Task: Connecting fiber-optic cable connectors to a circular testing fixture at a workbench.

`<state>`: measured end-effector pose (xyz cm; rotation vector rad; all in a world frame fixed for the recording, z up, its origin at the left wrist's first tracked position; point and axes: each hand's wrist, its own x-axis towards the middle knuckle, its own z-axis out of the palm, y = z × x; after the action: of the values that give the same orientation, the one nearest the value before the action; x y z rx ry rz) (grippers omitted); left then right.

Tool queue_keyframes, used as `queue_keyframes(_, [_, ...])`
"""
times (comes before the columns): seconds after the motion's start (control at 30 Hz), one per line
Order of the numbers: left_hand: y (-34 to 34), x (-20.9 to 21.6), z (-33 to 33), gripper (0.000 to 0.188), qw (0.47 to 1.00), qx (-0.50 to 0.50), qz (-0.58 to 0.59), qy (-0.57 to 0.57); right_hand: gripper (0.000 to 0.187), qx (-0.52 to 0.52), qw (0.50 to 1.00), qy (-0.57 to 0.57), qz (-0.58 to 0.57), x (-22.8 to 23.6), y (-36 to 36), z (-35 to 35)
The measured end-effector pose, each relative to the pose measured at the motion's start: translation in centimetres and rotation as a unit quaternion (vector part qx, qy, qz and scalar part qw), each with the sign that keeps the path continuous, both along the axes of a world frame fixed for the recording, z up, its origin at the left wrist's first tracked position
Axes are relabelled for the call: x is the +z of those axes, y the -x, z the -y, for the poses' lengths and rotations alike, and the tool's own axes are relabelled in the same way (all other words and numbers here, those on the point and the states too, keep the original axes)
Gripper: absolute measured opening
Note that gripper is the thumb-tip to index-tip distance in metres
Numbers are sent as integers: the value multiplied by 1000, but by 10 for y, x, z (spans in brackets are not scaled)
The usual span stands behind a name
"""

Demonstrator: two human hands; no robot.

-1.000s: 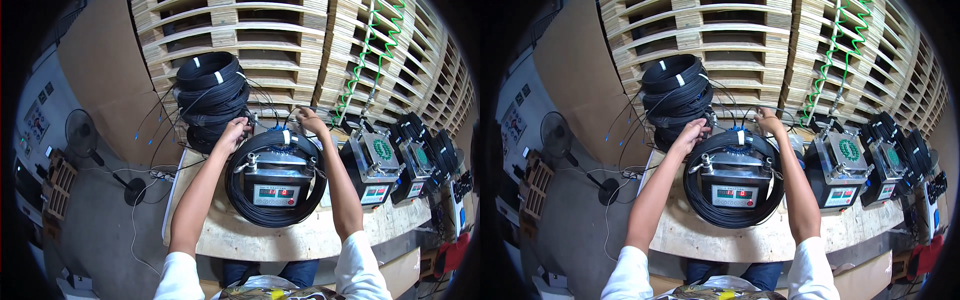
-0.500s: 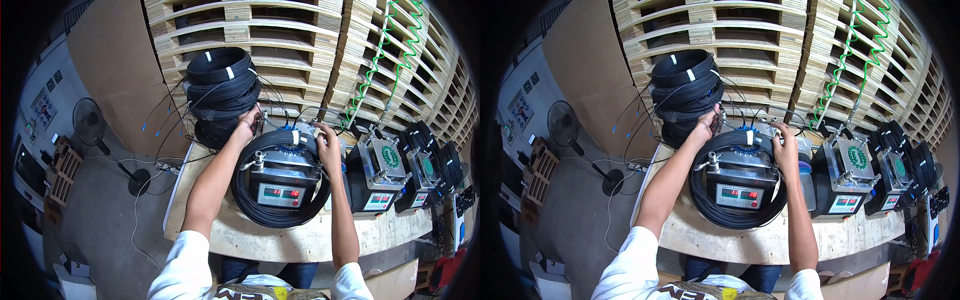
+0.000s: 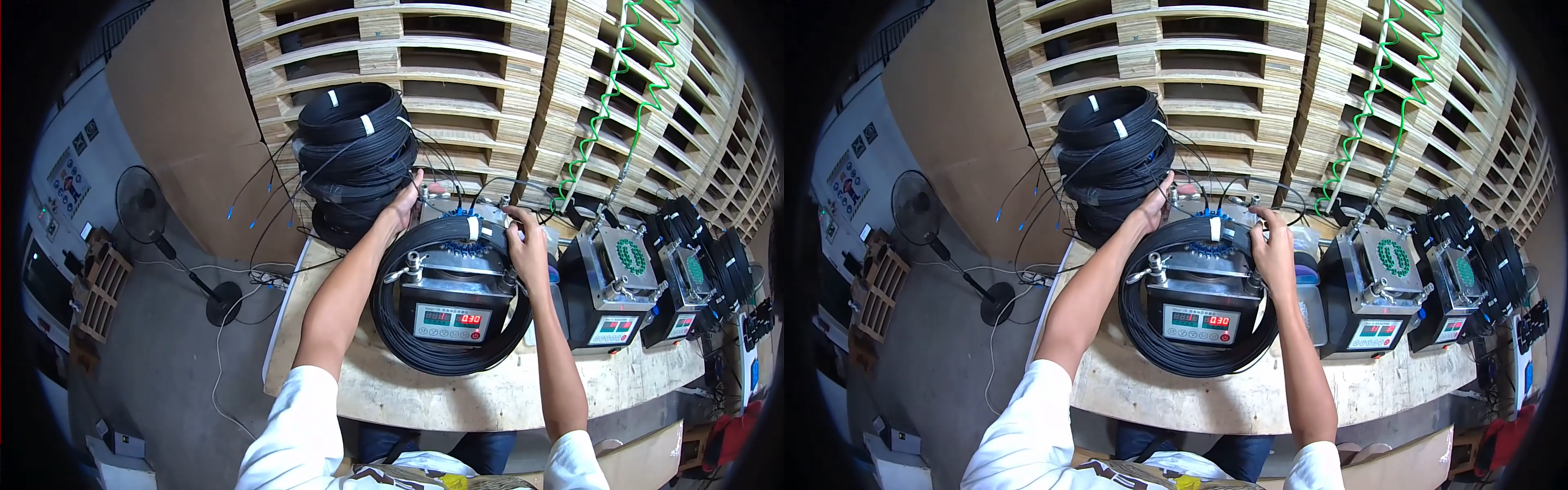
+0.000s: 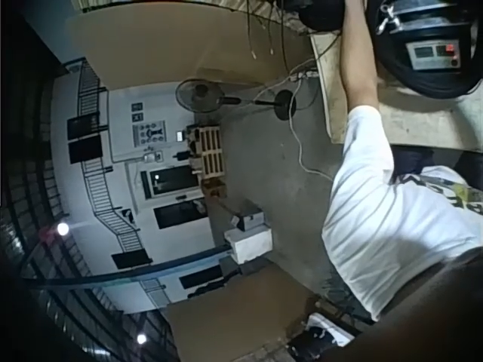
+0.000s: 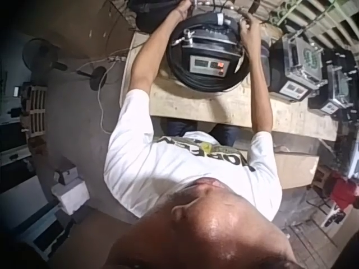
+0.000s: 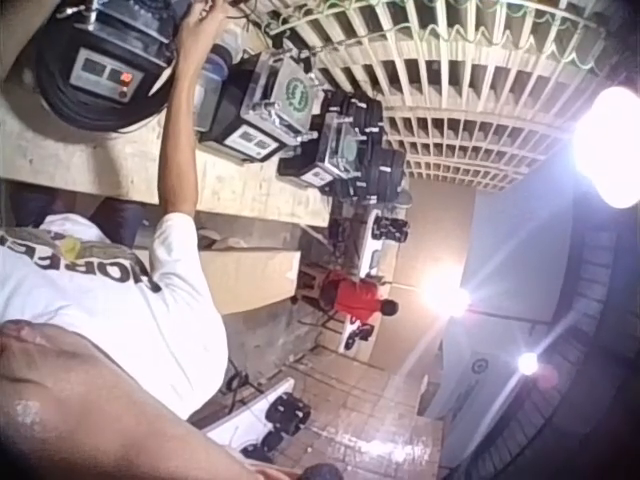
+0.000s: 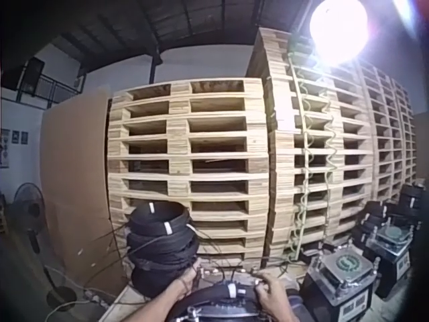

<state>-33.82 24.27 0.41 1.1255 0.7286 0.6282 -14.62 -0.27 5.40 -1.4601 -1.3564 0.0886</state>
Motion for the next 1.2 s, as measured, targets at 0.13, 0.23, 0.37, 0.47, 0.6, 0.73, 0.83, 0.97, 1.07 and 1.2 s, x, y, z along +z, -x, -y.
queue_keyframes(0.13, [39, 12, 18, 81, 996, -28, -44, -70, 30, 16, 1000, -8, -19, 0, 6, -2])
queue_keyframes(0.23, [50, 36, 75, 60, 956, 132, -69, -253, 29, 3, 999, -40, 16, -3, -10, 8])
queue_keyframes(0.37, [88, 55, 177, 21, 805, 256, -67, -531, 26, -63, 993, -91, 29, -5, -1, 47])
queue_keyframes(0.47, [128, 57, 234, 24, 671, 171, -196, -695, 23, -122, 988, -87, 25, -14, 15, 78])
queue_keyframes(0.6, [147, 40, 241, 24, 642, 151, -250, -709, 18, -84, 992, -39, -80, -26, 27, 94])
queue_keyframes(0.73, [146, 36, 233, 25, 605, 157, -264, -735, 14, -74, 995, -59, -18, -26, 27, 99])
queue_keyframes(0.83, [139, 38, 241, 27, 557, 155, -293, -761, 11, -62, 996, -54, 17, -25, 22, 105])
queue_keyframes(0.97, [131, 41, 247, 17, 491, 133, -399, -763, 14, -41, 999, -17, -7, -30, 18, 105])
queue_keyframes(1.07, [138, 44, 243, 18, 624, 91, -339, -698, 14, -47, 998, -44, 11, -34, 18, 106])
queue_keyframes(1.2, [134, 50, 252, 17, 602, 114, -326, -720, 14, -68, 996, -54, 17, -36, 18, 104])
